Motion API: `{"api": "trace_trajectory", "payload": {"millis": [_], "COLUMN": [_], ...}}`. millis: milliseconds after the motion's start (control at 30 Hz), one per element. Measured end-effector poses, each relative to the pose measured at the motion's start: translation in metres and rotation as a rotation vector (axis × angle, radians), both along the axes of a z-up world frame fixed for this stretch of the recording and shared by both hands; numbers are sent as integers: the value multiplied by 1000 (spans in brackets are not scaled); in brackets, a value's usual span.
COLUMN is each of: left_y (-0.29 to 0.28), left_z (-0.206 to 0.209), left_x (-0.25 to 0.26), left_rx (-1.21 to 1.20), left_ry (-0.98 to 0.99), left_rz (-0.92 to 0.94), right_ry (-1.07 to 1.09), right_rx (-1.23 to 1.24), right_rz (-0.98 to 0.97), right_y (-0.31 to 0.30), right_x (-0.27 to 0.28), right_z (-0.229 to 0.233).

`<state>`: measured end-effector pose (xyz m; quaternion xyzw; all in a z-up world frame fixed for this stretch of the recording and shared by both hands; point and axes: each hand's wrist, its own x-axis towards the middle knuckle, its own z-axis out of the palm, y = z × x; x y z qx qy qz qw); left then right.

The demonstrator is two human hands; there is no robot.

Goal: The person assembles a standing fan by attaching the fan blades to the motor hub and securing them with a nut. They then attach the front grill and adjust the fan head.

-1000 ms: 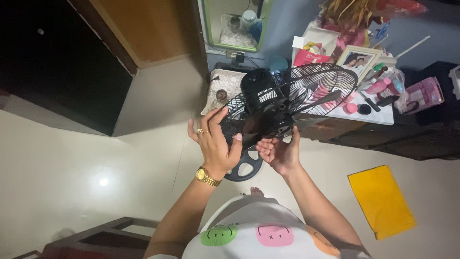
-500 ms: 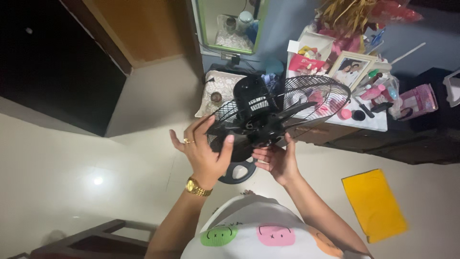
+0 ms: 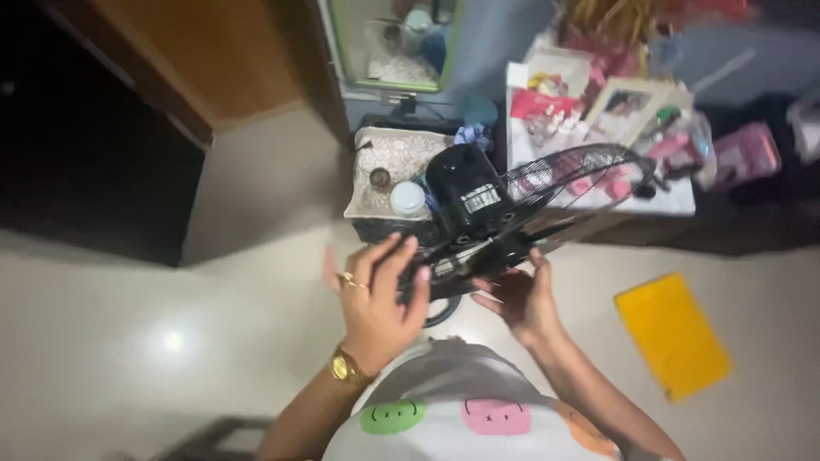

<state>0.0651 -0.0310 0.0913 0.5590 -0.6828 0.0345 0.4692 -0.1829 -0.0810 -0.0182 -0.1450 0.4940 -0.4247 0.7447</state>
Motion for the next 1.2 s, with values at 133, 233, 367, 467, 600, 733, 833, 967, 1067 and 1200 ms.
{"api": "trace_trajectory", "payload": {"millis": [133,233,367,467,600,733,833,967,1067,1200], "left_y": [-11,-17,-29,-33,-35,-47,-55,-79,-102,-143], "left_z": [15,24,30,27,18,19,18,21,22,11], "left_x": [34,54,63,66,63,62,67,74,78,83], "left_rx": [33,70,56,40,-12,-31,-22,-23,47,140], "left_ry": [7,6,36,34,45,66,73,96,97,88], "left_rz": [-315,-484,-602,-704,-711,-740,-818,-1021,-1175,-1414], "right_ry": [82,246,534,640,622,634,538,386,366,407], "right_rx": [-66,-133,-320,-482,-651,-512,-467,-439,-475,-488], "right_rz": [-202,-389,-510,-481,-464,-430,-456,-528,-593,-671], "right_y": [15,33,46,53,54,48,45,41,31,32], "right_x": [22,44,66,77,74,64,61,63,58,63], "right_z": [14,25,36,32,25,30,24,10,-6,-21]}}
